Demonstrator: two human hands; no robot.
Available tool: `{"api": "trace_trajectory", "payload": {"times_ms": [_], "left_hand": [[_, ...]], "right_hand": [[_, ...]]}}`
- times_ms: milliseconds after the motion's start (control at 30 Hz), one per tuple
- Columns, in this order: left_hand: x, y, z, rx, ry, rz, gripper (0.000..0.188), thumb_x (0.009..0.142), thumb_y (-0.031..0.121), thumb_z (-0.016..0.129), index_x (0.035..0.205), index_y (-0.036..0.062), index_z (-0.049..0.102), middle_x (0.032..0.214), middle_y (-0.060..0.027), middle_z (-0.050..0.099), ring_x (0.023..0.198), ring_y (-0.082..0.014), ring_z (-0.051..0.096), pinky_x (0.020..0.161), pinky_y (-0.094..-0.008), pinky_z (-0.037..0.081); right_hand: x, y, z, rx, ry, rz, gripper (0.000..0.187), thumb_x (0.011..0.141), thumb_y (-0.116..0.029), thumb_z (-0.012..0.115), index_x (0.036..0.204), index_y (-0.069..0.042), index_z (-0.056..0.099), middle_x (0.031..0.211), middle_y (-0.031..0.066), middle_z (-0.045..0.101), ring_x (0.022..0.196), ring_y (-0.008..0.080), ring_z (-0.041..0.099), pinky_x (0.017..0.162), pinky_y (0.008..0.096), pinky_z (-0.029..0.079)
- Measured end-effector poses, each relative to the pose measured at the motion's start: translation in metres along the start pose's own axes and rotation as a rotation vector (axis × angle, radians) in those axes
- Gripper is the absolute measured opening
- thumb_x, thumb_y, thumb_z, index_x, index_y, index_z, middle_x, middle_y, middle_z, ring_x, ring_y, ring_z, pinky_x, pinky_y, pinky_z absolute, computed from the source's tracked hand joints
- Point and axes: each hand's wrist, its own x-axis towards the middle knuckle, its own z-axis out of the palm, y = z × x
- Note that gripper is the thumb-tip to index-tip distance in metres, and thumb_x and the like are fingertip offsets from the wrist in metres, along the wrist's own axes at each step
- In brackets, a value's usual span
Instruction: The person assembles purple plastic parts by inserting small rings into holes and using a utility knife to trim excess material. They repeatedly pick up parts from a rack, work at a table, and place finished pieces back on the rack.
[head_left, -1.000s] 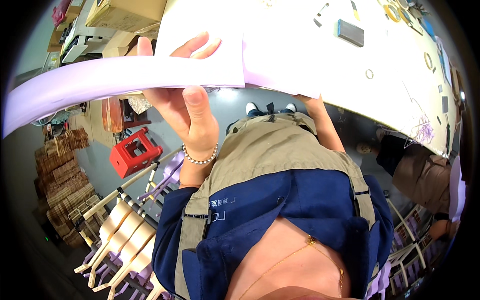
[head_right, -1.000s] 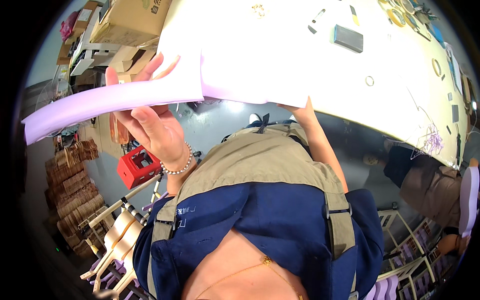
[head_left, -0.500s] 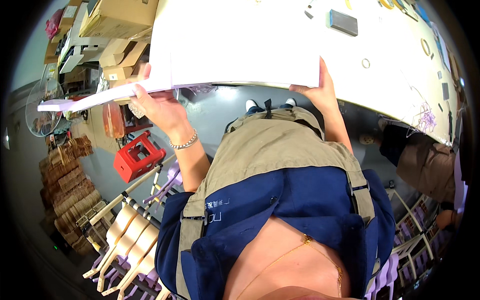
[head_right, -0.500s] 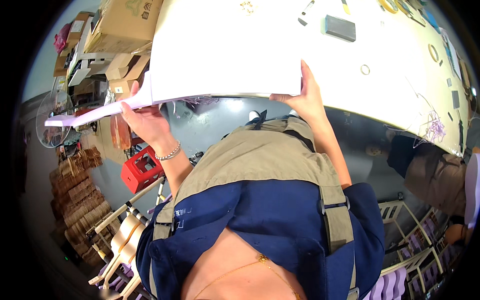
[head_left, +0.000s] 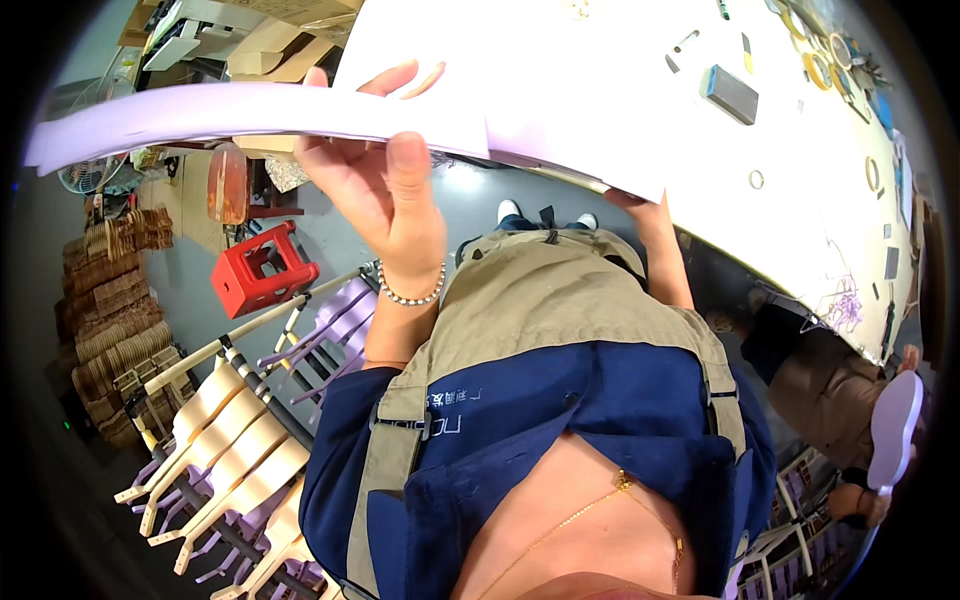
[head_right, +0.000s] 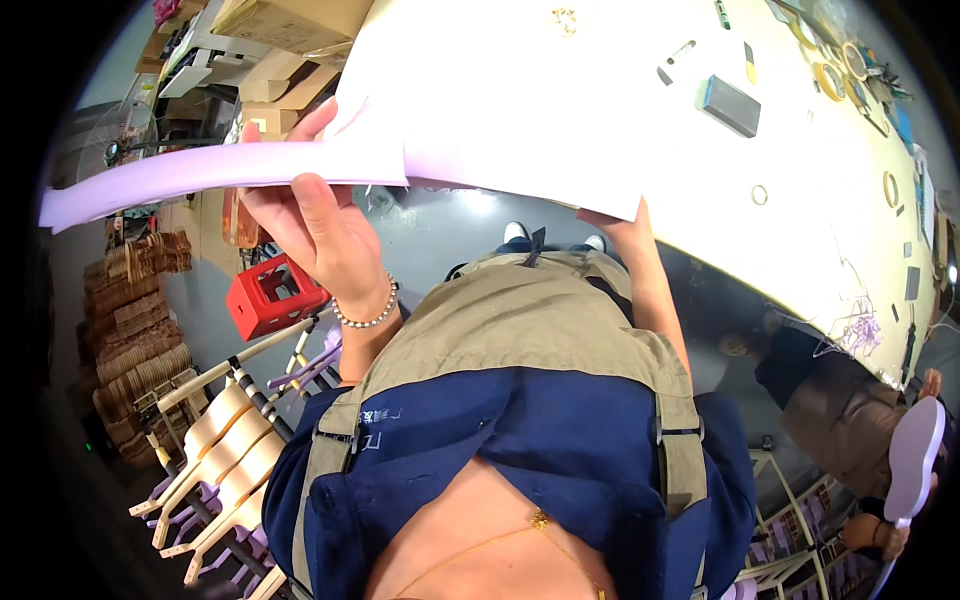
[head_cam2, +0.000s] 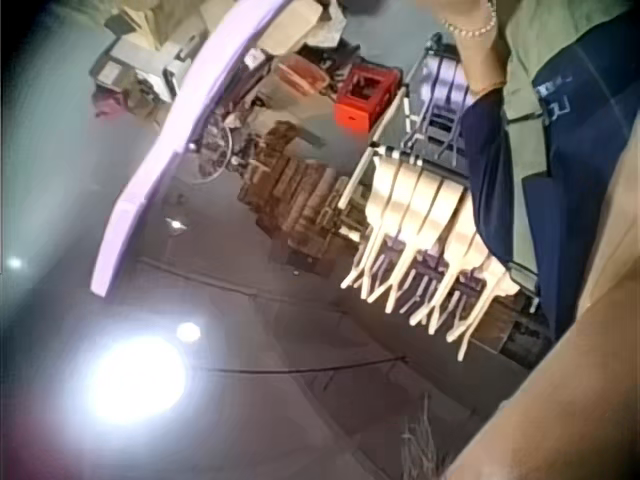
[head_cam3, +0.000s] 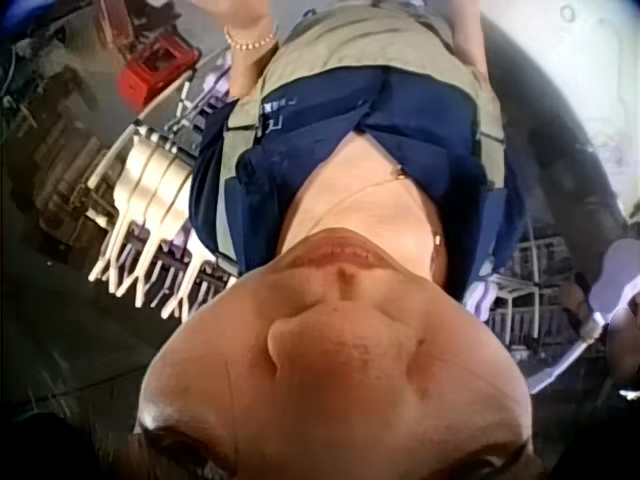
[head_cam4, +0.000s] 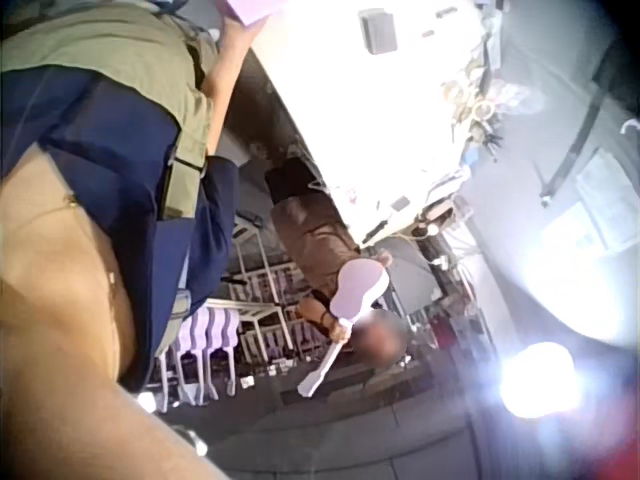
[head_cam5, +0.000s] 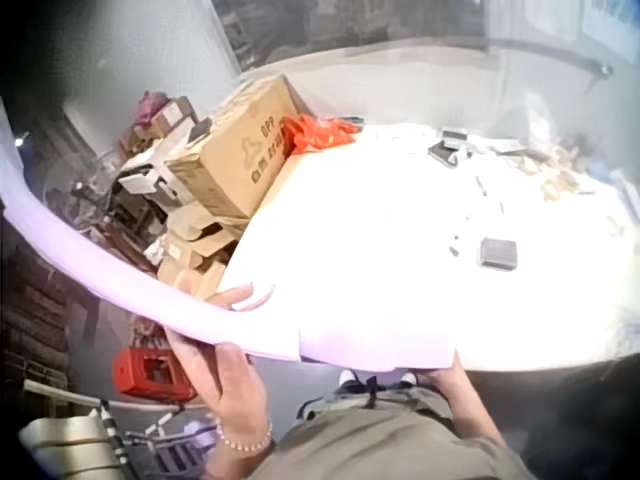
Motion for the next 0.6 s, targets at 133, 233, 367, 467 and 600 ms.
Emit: {"api": "trace_trajectory", "payload": {"times_ms": [133, 233, 367, 467, 600], "left_hand": [[0.003, 0.003, 0.013, 0.058, -0.094, 0.124, 0.059, 0.092, 0.036, 0.042, 0.132, 0.0002, 0.019, 0.103, -0.0261, 0.055, 0.086, -0.0177, 0.057, 0.070, -0.0220, 0.044], [0.003, 0.004, 0.013, 0.094, -0.136, 0.123, 0.061, 0.091, 0.040, 0.041, 0.132, -0.0003, 0.020, 0.101, -0.0255, 0.056, 0.086, -0.0175, 0.057, 0.070, -0.0210, 0.043], [0.005, 0.006, 0.018, 0.088, -0.143, 0.144, 0.062, 0.091, 0.040, 0.042, 0.132, -0.0002, 0.020, 0.101, -0.0250, 0.057, 0.086, -0.0167, 0.057, 0.070, -0.0208, 0.043], [0.008, 0.007, 0.018, 0.102, -0.150, 0.142, 0.063, 0.090, 0.041, 0.042, 0.132, 0.0008, 0.018, 0.102, -0.0246, 0.056, 0.088, -0.0179, 0.057, 0.071, -0.0223, 0.044], [0.012, -0.007, -0.006, 0.187, -0.017, 0.053, 0.065, 0.090, 0.040, 0.044, 0.134, 0.0058, 0.010, 0.106, -0.0244, 0.054, 0.097, -0.0271, 0.057, 0.080, -0.0344, 0.049]], "right_hand": [[0.001, 0.012, 0.000, -0.077, -0.044, -0.061, 0.021, 0.068, 0.004, 0.067, 0.086, -0.001, 0.059, 0.071, 0.0059, 0.060, 0.070, 0.0150, 0.059, 0.062, 0.0278, 0.048], [-0.003, 0.008, 0.006, -0.072, -0.027, -0.043, 0.020, 0.068, 0.004, 0.067, 0.086, -0.001, 0.059, 0.072, 0.0058, 0.060, 0.069, 0.0149, 0.058, 0.062, 0.0278, 0.048], [-0.005, 0.008, 0.007, -0.052, -0.021, -0.037, 0.018, 0.069, 0.004, 0.067, 0.084, -0.001, 0.059, 0.071, 0.0054, 0.060, 0.068, 0.0147, 0.058, 0.063, 0.0276, 0.048], [-0.005, 0.006, 0.003, -0.062, -0.025, -0.016, 0.026, 0.067, 0.004, 0.069, 0.089, 0.000, 0.057, 0.075, 0.0064, 0.060, 0.071, 0.0151, 0.059, 0.064, 0.0283, 0.049], [-0.007, -0.010, 0.005, -0.056, 0.027, 0.014, 0.056, 0.059, 0.002, 0.075, 0.109, 0.000, 0.049, 0.095, 0.0093, 0.058, 0.086, 0.0174, 0.058, 0.071, 0.0303, 0.050]]}}
